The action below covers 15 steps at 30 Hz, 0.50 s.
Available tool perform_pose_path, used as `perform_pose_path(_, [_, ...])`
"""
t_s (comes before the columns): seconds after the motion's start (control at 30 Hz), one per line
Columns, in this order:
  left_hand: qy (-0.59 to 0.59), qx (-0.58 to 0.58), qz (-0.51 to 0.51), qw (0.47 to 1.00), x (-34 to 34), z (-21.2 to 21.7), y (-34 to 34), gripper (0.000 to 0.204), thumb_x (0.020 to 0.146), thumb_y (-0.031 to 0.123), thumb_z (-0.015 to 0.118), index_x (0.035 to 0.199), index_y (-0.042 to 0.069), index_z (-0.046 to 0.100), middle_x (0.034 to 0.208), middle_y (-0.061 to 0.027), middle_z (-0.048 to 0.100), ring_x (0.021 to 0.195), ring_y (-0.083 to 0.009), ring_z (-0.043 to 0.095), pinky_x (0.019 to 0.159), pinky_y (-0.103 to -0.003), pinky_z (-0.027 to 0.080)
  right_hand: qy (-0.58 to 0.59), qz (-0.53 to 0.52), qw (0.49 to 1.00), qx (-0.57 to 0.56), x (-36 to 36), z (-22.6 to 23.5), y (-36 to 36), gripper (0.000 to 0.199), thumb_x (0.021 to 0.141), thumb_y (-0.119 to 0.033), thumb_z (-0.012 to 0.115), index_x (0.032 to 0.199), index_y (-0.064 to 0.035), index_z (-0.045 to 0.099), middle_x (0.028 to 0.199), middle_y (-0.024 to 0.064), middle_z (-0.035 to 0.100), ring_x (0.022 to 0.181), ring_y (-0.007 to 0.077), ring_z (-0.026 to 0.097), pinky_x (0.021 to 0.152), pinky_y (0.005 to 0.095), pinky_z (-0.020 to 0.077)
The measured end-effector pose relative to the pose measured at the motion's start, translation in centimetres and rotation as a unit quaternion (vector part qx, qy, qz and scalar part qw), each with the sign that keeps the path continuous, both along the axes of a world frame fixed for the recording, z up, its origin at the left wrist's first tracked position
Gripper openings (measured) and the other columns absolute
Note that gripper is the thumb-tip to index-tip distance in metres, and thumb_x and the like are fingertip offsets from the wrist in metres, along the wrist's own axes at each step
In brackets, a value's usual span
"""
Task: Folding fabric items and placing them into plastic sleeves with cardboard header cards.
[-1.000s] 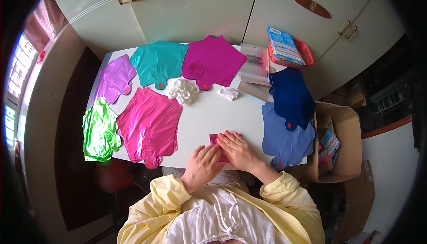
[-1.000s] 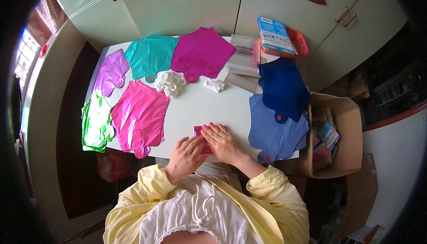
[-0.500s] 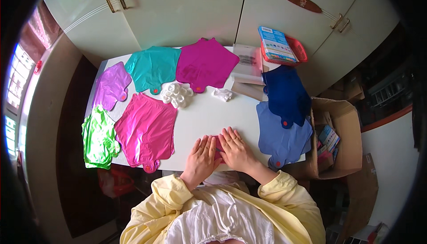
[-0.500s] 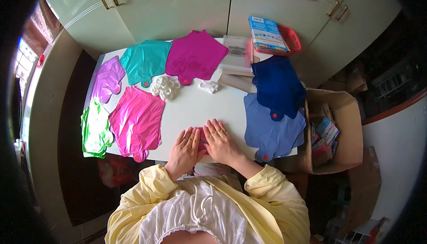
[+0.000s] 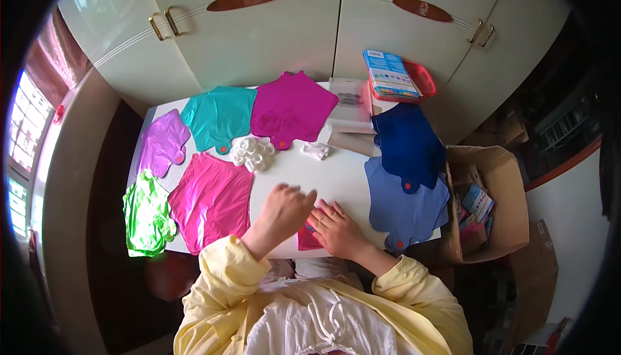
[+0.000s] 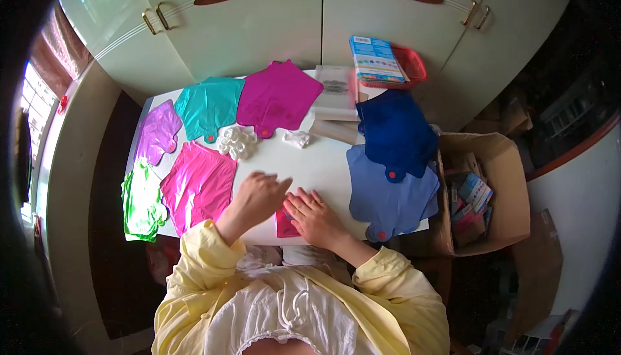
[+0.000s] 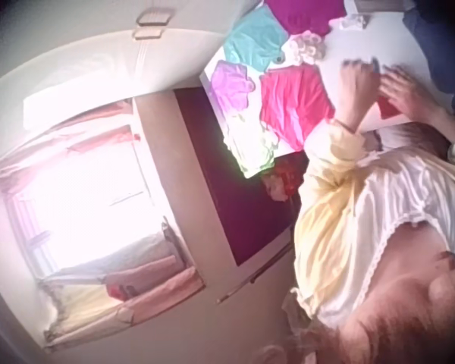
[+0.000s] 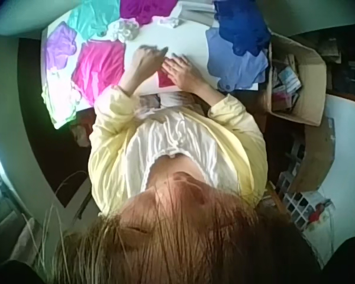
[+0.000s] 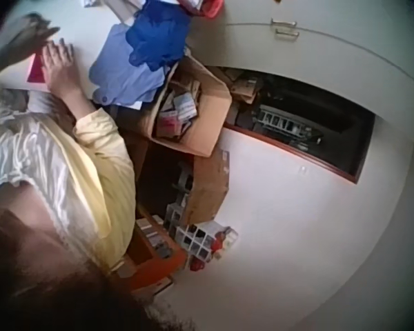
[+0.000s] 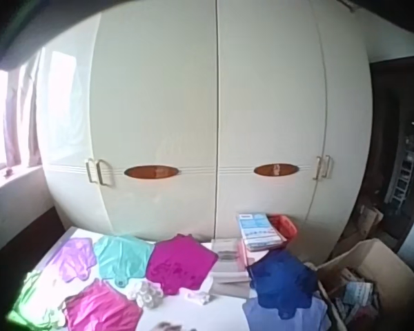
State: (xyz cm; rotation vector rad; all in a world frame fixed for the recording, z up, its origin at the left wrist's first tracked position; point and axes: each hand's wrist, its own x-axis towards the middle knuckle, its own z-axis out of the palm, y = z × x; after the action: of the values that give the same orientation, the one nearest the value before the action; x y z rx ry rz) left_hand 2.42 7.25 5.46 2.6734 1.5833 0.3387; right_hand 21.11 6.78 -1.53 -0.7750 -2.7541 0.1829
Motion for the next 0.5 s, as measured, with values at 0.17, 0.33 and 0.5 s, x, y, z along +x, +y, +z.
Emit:
perform_pose_path(0.17, [0.024, 0.114, -0.001, 0.993, 2.9, -1.2, 7.9, 0.004, 0.073, 0.011, 0.055, 0.075, 0.009, 0.059, 0.078, -0.0048, 0.057, 0.082, -0.0209, 0.057, 0.070, -0.034, 0.043, 0.007, -0.009, 1.000, -0.028, 0.3, -0.3, -1.2, 0.048, 0.089, -0.028, 0.047, 0.130, -0.0032, 0.044, 0.138, 0.0115, 0.040, 0.131, 0.0265, 0.033, 0.108, 0.0423, 0.0245])
perform_pose_path(0.33, [0.022, 0.169, -0.039, 0.985, 5.5, -4.5, 13.1, 0.007, 0.075, 0.013, 0.053, 0.080, 0.011, 0.058, 0.078, -0.0039, 0.054, 0.083, -0.0211, 0.054, 0.070, -0.035, 0.041, -0.013, -0.022, 0.999, -0.037, 1.1, -0.1, -1.9, 0.049, 0.090, -0.029, 0.044, 0.132, -0.0029, 0.041, 0.139, 0.0121, 0.038, 0.130, 0.0265, 0.034, 0.107, 0.0432, 0.0259])
perform_pose_path(0.5, [0.018, 0.160, -0.051, 0.986, 7.1, -6.1, 14.7, 0.008, 0.077, 0.014, 0.053, 0.080, 0.011, 0.059, 0.079, -0.0037, 0.056, 0.083, -0.0202, 0.055, 0.071, -0.034, 0.041, 0.014, -0.023, 0.999, -0.041, 1.2, 0.0, -2.1, 0.050, 0.090, -0.027, 0.044, 0.132, -0.0025, 0.039, 0.138, 0.0130, 0.039, 0.129, 0.0273, 0.035, 0.106, 0.0436, 0.0267])
